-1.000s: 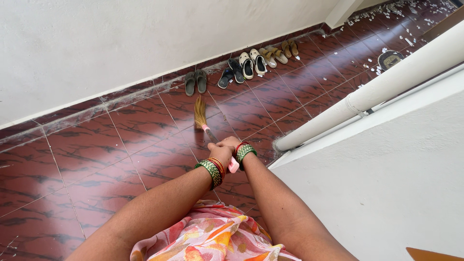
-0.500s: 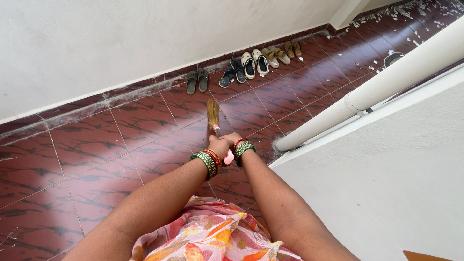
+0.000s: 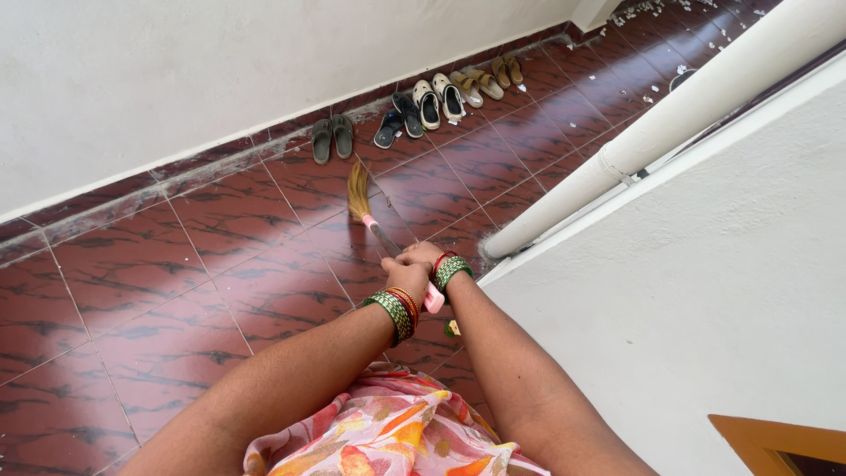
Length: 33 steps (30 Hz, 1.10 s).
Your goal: The person sweeps debris and paper scraps along a tiled balcony and hallway using a short broom.
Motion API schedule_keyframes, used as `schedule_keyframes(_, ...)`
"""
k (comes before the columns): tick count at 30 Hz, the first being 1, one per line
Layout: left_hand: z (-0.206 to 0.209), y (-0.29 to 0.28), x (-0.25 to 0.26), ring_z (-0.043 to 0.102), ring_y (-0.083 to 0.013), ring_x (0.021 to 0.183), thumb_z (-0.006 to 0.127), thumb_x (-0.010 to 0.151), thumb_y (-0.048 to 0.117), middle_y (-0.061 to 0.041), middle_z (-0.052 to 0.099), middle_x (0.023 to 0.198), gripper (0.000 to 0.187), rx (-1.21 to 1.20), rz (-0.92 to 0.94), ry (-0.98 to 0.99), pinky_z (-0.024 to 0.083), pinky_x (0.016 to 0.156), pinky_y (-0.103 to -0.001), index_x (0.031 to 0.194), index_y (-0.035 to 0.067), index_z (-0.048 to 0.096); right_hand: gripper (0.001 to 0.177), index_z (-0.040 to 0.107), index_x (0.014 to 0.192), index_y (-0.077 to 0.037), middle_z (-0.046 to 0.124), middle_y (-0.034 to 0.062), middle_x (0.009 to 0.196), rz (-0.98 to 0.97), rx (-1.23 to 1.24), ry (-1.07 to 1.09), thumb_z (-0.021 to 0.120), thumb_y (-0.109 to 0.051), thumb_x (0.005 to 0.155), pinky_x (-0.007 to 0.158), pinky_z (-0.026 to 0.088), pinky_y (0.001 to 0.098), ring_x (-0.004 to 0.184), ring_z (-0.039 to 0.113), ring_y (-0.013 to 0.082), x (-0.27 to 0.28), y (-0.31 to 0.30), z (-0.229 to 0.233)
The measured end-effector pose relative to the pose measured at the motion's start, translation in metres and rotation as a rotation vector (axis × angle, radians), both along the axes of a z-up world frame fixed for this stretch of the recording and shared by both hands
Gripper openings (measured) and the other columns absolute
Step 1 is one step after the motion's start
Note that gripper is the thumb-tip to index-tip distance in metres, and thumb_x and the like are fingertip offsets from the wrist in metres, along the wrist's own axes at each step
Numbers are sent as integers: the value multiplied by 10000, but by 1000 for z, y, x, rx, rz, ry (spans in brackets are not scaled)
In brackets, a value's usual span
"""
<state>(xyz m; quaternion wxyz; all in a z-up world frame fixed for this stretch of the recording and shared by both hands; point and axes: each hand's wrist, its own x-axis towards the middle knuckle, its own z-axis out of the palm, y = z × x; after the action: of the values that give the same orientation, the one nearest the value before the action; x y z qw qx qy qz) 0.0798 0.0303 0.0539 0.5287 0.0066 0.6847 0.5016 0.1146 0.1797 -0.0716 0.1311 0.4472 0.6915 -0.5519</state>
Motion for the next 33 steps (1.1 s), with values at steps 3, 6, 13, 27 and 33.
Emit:
schedule_keyframes(3, 10, -1, 23, 735, -334, 900, 675, 859, 145, -268, 621, 1079, 757, -85, 41, -3, 611, 753, -406, 1412, 34, 170, 337, 744, 1111, -25, 763, 105, 1050, 128, -91, -31, 708, -279, 893, 789, 566, 347, 879, 703, 192, 19, 1, -7)
schedule_keyframes(6, 19, -6, 37, 729, -324, 825, 637, 888, 186, -240, 616, 1075, 743, -137, -23, -123, 629, 610, -433, 1419, 62, 133, 350, 742, 1174, -99, 753, 34, 1126, 294, -72, -157, 642, -334, 935, 870, 561, 339, 967, 711, 182, 39, 1, -9)
schedule_keyframes(13, 8, 1, 58, 702, -275, 716, 632, 913, 254, -201, 654, 1018, 625, -123, -148, -173, 582, 521, -387, 1361, 44, 250, 330, 773, 1126, -109, 753, 69, 1095, 329, 23, -196, 635, -348, 945, 864, 546, 357, 958, 696, 210, 78, 11, -31)
schedule_keyframes(27, -14, -9, 31, 736, -284, 899, 670, 841, 132, -218, 672, 1064, 546, 108, -105, -9, 598, 815, -365, 1278, -4, 371, 383, 756, 911, 42, 767, 131, 841, -112, 189, -107, 832, -286, 728, 687, 573, 345, 727, 722, 195, 55, -2, -6)
schedule_keyframes(33, 12, -23, 20, 734, -296, 894, 664, 848, 165, -213, 675, 1052, 544, 26, -98, 36, 603, 775, -392, 1283, 25, 370, 314, 770, 916, 21, 771, 112, 831, -110, 108, -31, 814, -234, 739, 679, 566, 333, 708, 701, 165, 36, -11, -10)
